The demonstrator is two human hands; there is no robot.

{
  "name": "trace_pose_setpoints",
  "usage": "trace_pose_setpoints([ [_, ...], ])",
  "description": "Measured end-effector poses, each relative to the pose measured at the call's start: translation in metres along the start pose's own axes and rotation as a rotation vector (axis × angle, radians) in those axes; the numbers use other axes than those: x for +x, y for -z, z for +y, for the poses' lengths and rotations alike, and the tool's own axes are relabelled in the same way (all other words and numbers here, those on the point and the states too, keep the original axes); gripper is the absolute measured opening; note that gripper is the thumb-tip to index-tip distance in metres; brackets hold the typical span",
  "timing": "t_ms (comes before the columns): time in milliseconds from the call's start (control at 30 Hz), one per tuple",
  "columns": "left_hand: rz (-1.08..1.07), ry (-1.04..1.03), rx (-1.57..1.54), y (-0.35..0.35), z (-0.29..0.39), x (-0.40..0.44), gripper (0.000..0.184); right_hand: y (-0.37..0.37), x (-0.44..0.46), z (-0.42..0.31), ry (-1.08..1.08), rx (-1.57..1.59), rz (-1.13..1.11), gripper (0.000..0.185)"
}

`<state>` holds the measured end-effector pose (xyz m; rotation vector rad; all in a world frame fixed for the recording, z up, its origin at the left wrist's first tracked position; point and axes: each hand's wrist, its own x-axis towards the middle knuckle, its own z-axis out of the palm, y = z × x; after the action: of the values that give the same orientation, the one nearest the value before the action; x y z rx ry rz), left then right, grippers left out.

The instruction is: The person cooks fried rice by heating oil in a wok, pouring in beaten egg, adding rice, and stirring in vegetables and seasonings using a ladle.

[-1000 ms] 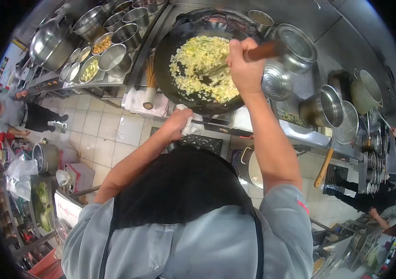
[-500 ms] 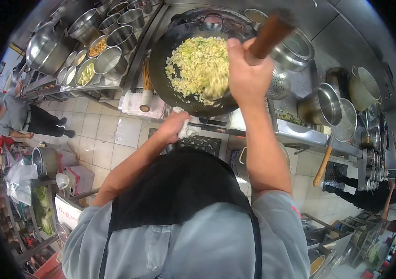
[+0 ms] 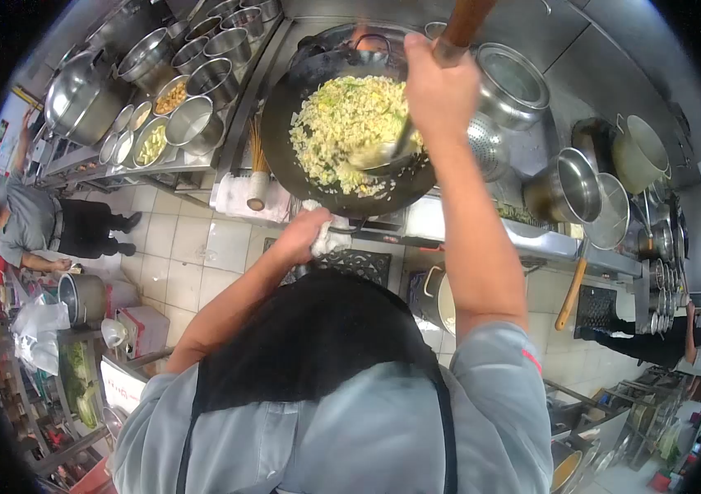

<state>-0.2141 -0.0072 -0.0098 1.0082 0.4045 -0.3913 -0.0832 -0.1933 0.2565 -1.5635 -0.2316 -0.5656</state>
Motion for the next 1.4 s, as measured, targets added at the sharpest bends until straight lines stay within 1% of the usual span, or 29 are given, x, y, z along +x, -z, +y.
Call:
trace_pose_setpoints([
  [33, 0.003, -0.005, -0.010, -0.003, 0.003, 0.001, 0.022, 0.003, 0.007, -0.014, 0.002, -0.024, 0.038, 0.034],
  [133, -0.038, 0.003, -0.037, -0.009, 0.014, -0.008, 0.022, 0.017, 0.027, 0.007, 0.163, 0.355, 0.054, 0.032],
  [200, -0.021, -0.011, 0.002, -0.009, 0.013, -0.011, 0.021, 0.010, 0.027, 0.067, 0.021, 0.430, 0.114, 0.030],
  [233, -0.017, -0.013, -0.018, -0.008, 0.011, -0.010, 0.021, 0.007, 0.029, 0.084, -0.043, 0.472, 0.144, 0.029],
  [267, -0.014, -0.020, -0.036, -0.007, 0.009, -0.007, 0.021, 0.008, 0.032, 0.079, -0.136, 0.533, 0.109, 0.028],
  [367, 0.012, -0.005, -0.074, -0.012, 0.014, -0.009, 0.020, 0.021, 0.036, 0.043, -0.227, 0.475, 0.073, 0.027],
  [400, 0.017, -0.005, -0.063, -0.011, 0.012, -0.008, 0.020, 0.026, 0.030, 0.019, -0.179, 0.377, 0.066, 0.027],
  [467, 0.032, 0.007, -0.040, -0.011, 0.014, -0.012, 0.020, 0.046, 0.010, 0.003, -0.007, 0.309, 0.089, 0.028],
  [500, 0.035, 0.015, -0.027, -0.015, 0.021, -0.018, 0.020, 0.052, 0.006, 0.002, 0.079, 0.274, 0.104, 0.028],
  [533, 0.035, 0.023, -0.014, -0.018, 0.024, -0.022, 0.020, 0.052, -0.001, 0.021, 0.125, 0.156, 0.147, 0.029],
  [600, -0.020, 0.028, -0.038, -0.009, 0.014, -0.013, 0.021, 0.046, -0.009, 0.060, 0.022, 0.332, 0.059, 0.029],
  [633, -0.049, 0.020, -0.051, -0.006, 0.015, -0.008, 0.022, 0.041, -0.005, 0.062, -0.022, 0.424, 0.010, 0.029],
  [667, -0.052, 0.049, -0.010, 0.000, 0.014, -0.006, 0.024, 0.044, 0.005, 0.057, -0.070, 0.441, 0.035, 0.026],
  [767, 0.057, 0.079, 0.240, -0.024, 0.048, -0.035, 0.027, 0.040, 0.028, 0.013, 0.015, 0.234, 0.165, 0.028],
  [800, 0.028, 0.076, 0.183, -0.020, 0.043, -0.029, 0.028, 0.042, 0.030, 0.011, 0.073, 0.271, 0.197, 0.029],
  [833, 0.002, 0.074, 0.124, -0.012, 0.033, -0.020, 0.029, 0.043, 0.034, 0.026, 0.165, 0.257, 0.191, 0.028],
  [900, -0.024, 0.060, 0.056, -0.002, 0.018, -0.011, 0.030, 0.040, 0.039, 0.074, 0.345, 0.228, 0.182, 0.028],
  [933, -0.024, 0.043, 0.047, -0.002, 0.016, -0.010, 0.030, 0.026, 0.033, 0.079, 0.076, 0.328, 0.125, 0.028],
  [967, -0.022, 0.022, 0.039, -0.002, 0.016, -0.008, 0.029, 0.021, 0.036, 0.077, 0.011, 0.362, 0.094, 0.028],
  [1033, 0.014, -0.008, 0.119, 0.002, 0.015, -0.004, 0.028, 0.007, 0.047, 0.051, -0.120, 0.430, 0.029, 0.028],
  [1067, 0.030, -0.016, 0.161, 0.004, 0.013, -0.003, 0.029, 0.001, 0.046, 0.033, -0.114, 0.375, 0.007, 0.028],
  [1133, 0.023, -0.027, 0.201, 0.002, 0.016, -0.006, 0.032, -0.012, 0.028, 0.013, -0.001, 0.516, -0.015, 0.025],
  [1167, 0.022, -0.031, 0.219, 0.001, 0.018, -0.009, 0.033, -0.019, 0.022, 0.010, 0.053, 0.585, -0.028, 0.024],
  [1200, 0.005, -0.018, 0.173, 0.001, 0.018, -0.010, 0.035, -0.027, 0.016, 0.027, 0.125, 0.637, -0.047, 0.020],
  [1233, -0.013, -0.005, 0.127, 0.000, 0.018, -0.011, 0.037, -0.036, 0.012, 0.053, 0.160, 0.499, -0.066, 0.022],
  [1267, -0.034, 0.004, 0.081, -0.002, 0.019, -0.012, 0.039, -0.042, 0.014, 0.080, 0.102, 0.428, -0.096, 0.023],
  [1300, -0.021, 0.011, 0.100, -0.008, 0.025, -0.019, 0.041, -0.046, 0.020, 0.094, 0.053, 0.359, -0.129, 0.024],
  [1367, 0.012, 0.010, 0.127, -0.020, 0.044, -0.034, 0.047, -0.044, 0.044, 0.052, -0.111, 0.242, -0.069, 0.025],
  [1400, 0.020, -0.023, 0.163, 0.007, 0.011, -0.003, 0.053, -0.042, 0.055, 0.043, -0.032, 0.124, -0.047, 0.022],
])
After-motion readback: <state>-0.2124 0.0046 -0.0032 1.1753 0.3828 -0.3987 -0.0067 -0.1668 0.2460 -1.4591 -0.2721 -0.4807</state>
